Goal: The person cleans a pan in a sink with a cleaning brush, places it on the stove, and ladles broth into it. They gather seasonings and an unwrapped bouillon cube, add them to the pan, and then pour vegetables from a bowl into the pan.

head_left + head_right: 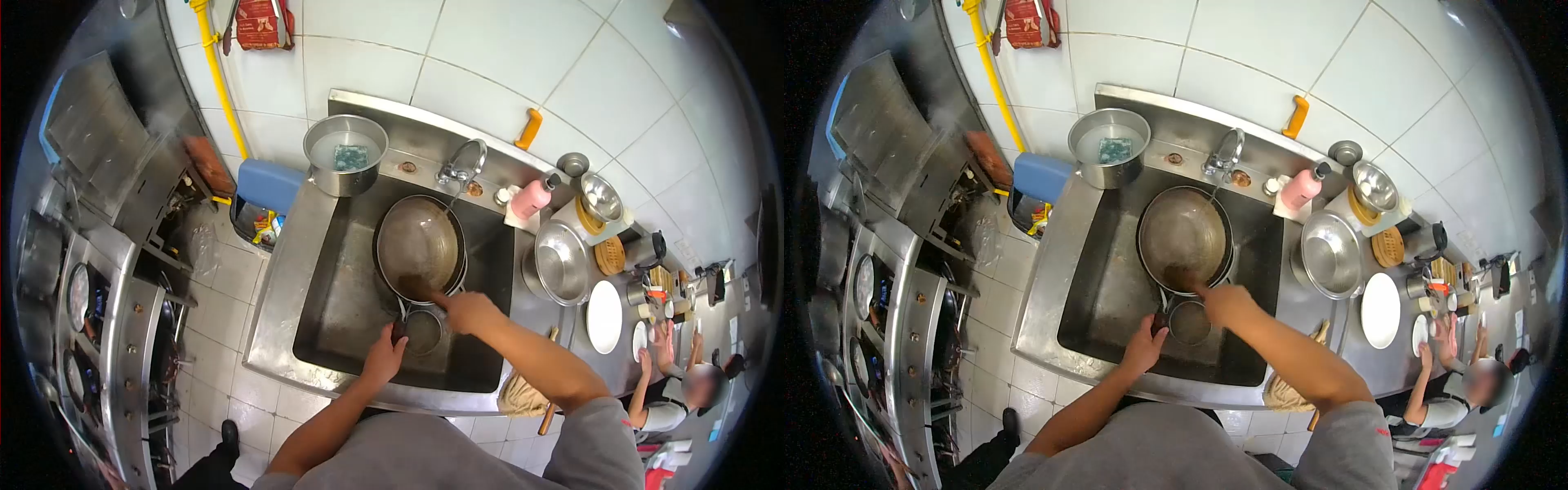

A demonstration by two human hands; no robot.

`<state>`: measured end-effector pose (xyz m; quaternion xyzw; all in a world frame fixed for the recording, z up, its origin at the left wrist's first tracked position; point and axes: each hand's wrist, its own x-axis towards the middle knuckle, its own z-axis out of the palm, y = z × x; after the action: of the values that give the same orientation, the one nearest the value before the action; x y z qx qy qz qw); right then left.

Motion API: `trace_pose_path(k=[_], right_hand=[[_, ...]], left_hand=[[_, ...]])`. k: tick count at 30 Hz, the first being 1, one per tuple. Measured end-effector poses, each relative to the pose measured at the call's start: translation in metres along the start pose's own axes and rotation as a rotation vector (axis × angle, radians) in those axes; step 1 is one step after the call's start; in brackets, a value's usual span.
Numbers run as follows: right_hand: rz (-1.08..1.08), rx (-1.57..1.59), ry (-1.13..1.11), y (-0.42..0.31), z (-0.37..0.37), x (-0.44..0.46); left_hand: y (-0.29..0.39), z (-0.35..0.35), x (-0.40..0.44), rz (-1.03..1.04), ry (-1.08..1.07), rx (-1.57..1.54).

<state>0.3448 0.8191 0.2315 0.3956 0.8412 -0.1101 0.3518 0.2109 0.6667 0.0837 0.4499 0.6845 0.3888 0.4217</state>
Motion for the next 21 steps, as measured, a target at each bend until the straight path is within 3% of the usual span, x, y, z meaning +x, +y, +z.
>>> trace_pose_path(k=[1, 3, 4, 5, 8, 15, 17, 19, 21], right_hand=[[0.008, 0.01, -0.004, 0.013, 0.003, 0.012], [0.248, -0.057, -0.077, 0.04, 0.008, 0.043], [0.221, -0.055, 0.049, 0.037, 0.014, 0.051], [0.224, -0.055, 0.048, 0.024, 0.01, 0.045], [-0.031, -0.133, -0.046, -0.026, -0.024, 0.005], [0.169, -0.086, -0.025, 0.009, 0.005, 0.044], [0.083, -0.017, -0.044, -0.016, 0.011, 0.029], [0.024, -0.002, -0.071, -0.038, -0.028, -0.014], [0.057, -0.029, -0.071, -0.009, -0.017, -0.001]], left_hand=[[0.0, -0.001, 0.0, 0.016, -0.013, -0.029], [0.005, -0.001, 0.002, 0.027, -0.017, -0.013], [0.008, -0.001, 0.003, 0.033, -0.007, 0.003], [0.007, -0.002, 0.003, 0.034, -0.009, 0.002], [0.007, -0.008, 0.005, 0.034, -0.019, 0.003], [0.006, -0.009, -0.002, 0.053, -0.013, 0.096], [0.007, -0.012, 0.003, 0.066, -0.011, 0.064], [0.009, -0.014, -0.002, 0.019, -0.04, 0.069], [0.003, -0.012, -0.005, 0.018, -0.052, 0.037]])
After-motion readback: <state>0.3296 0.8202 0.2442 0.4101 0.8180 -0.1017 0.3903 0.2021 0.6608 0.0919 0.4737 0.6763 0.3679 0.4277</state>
